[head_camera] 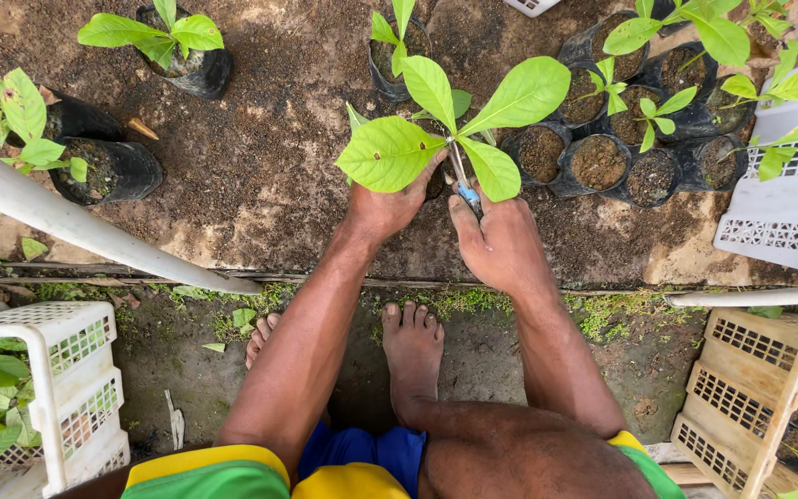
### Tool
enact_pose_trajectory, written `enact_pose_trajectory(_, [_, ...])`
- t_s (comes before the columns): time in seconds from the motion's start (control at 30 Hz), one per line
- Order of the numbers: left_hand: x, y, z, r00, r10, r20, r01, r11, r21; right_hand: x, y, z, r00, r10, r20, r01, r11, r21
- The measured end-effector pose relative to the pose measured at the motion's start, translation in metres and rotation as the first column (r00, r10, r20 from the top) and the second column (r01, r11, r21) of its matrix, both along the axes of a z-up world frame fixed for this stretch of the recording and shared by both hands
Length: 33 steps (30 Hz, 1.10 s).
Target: The person trims leaves from small potted seedlings using pruning shears, then places the trimmed plants into a white plastic crate. The person repeatedly picks up seedlings, cuts off leaves, and organizes them in the crate.
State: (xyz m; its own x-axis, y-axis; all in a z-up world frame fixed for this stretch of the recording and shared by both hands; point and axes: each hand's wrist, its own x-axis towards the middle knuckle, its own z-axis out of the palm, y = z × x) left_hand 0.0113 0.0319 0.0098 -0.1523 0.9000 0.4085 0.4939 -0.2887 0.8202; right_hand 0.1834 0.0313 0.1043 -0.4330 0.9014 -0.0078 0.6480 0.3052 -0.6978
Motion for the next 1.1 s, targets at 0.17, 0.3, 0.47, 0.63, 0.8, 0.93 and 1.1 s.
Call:
enact_pose_trajectory(0.17, [-0.001, -0.002, 0.002, 0.997, -0.019, 0.076, 0.025, 0.997, -0.079, 0.001, -0.002, 0.01, 0.997, -0.002, 0.083, 0.009, 0.996, -0.083])
enact_pose_trajectory(0.3, [-0.001, -0.002, 0.005, 0.997, -0.023, 0.076, 0.028, 0.997, -0.067, -0.001, -0.003, 0.016, 0.995, -0.004, 0.097, 0.013, 0.995, -0.095])
enact_pose_trajectory(0.47, [-0.001, -0.003, 0.004, 1.0, -0.007, 0.023, 0.008, 0.999, -0.049, -0.004, -0.003, 0.016, 0.989, -0.014, 0.148, 0.036, 0.988, -0.151])
enact_pose_trajectory(0.63, [-0.002, -0.001, 0.0, 0.998, -0.012, -0.054, 0.014, 1.0, 0.02, -0.001, -0.004, 0.018, 0.979, -0.039, 0.202, 0.072, 0.985, -0.155])
enact_pose_trajectory(0.8, [-0.002, 0.0, -0.005, 1.0, -0.01, 0.017, 0.012, 0.995, -0.095, 0.001, -0.005, 0.022, 0.994, -0.054, 0.094, 0.085, 0.924, -0.372])
enact_pose_trajectory(0.93, [0.0, -0.002, -0.009, 0.999, -0.035, 0.026, 0.037, 0.995, -0.096, 0.0, -0.005, 0.017, 0.99, -0.139, -0.013, 0.115, 0.864, -0.489])
enact_pose_trajectory(1.1, [-0.003, -0.002, -0.012, 0.999, -0.044, -0.014, 0.043, 0.997, -0.068, 0.001, 0.0, 0.006, 0.967, -0.192, -0.165, 0.068, 0.825, -0.561])
